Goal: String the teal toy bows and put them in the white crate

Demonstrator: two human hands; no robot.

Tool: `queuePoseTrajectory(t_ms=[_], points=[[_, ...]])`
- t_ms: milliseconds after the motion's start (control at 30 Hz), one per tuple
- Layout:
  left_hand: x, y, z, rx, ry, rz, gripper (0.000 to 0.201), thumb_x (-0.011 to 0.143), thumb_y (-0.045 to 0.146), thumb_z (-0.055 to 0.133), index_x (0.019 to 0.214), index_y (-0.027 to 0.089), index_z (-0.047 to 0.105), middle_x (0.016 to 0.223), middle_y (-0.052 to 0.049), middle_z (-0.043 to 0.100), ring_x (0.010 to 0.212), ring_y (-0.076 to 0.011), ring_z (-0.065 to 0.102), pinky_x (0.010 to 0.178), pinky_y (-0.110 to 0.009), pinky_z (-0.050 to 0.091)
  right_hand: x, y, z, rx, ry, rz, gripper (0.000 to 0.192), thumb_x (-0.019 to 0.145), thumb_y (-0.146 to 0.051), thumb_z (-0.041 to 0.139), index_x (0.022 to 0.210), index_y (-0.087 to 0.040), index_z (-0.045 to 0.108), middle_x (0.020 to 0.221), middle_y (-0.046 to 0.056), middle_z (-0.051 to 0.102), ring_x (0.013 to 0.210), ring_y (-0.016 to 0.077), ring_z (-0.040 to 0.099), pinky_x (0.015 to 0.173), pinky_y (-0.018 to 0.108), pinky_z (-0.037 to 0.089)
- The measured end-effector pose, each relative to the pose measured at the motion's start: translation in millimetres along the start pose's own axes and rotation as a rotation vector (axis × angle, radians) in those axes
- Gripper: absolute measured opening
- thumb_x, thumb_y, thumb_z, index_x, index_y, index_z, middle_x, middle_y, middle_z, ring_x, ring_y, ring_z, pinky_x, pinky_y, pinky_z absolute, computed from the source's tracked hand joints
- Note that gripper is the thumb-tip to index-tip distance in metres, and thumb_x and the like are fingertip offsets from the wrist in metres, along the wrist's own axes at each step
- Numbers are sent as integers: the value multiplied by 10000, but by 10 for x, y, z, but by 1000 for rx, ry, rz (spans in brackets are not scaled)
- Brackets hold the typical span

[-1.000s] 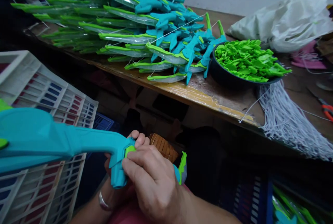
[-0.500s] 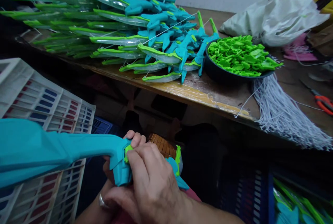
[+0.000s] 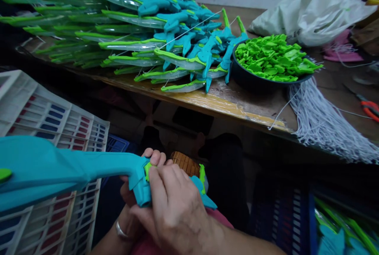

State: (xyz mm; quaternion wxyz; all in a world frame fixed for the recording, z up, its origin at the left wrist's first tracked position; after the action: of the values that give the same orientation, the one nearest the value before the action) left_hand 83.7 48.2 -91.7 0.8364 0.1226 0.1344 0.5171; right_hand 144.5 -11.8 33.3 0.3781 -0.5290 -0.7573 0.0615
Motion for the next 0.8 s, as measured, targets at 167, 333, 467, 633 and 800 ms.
queuePoseTrajectory(t_ms=[167,333,467,633,800], points=[[8,146,-34,151,-53,91,561,737,585,856,1118,240,631,969,-30,554,925,-204,572,969,-370,542,57,-6,11,-21,1,10,426,989,-252,565,1337,-6,576,1033,218,703,893,305,660,786,468,660],[50,242,24,270,-127,90,517,787,575,832,1112,238,612,974,-24,537,946,-194,557,1051,-368,513,69,42,49,43,-12,40,404,998,-223,540,1301,40,588,1050,223,678,929,290,628,849,474,645],[82,234,4,281,-126,67,509,782,587,830,1073,237,603,971,-24,526,942,-194,554,1052,-369,519,41,94,67,32,-17,63,430,1009,-239,530,1337,35,568,1088,221,672,951,286,628,849,448,642],[98,207,-101,298,-94,28,555,758,631,830,1095,253,603,980,-25,516,934,-203,556,1091,-411,488,105,70,71,-186,-62,57,398,1008,-345,567,1218,-17,650,1068,181,697,964,299,660,857,440,634],[81,233,-96,295,-110,28,541,745,596,844,1079,245,602,940,-20,517,889,-192,546,1072,-399,494,187,2,213,-477,-281,-31,533,972,-512,551,1163,-32,680,912,179,698,754,305,658,644,457,591]])
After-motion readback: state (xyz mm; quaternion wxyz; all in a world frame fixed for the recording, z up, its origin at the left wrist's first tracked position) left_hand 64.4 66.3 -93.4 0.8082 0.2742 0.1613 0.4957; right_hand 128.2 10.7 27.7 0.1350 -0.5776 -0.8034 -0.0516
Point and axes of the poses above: each hand's wrist, its own x-axis towards the middle knuckle, its own z-axis out of the palm, y = z × x, the point moved 9 cm from there along x, towards the middle knuckle
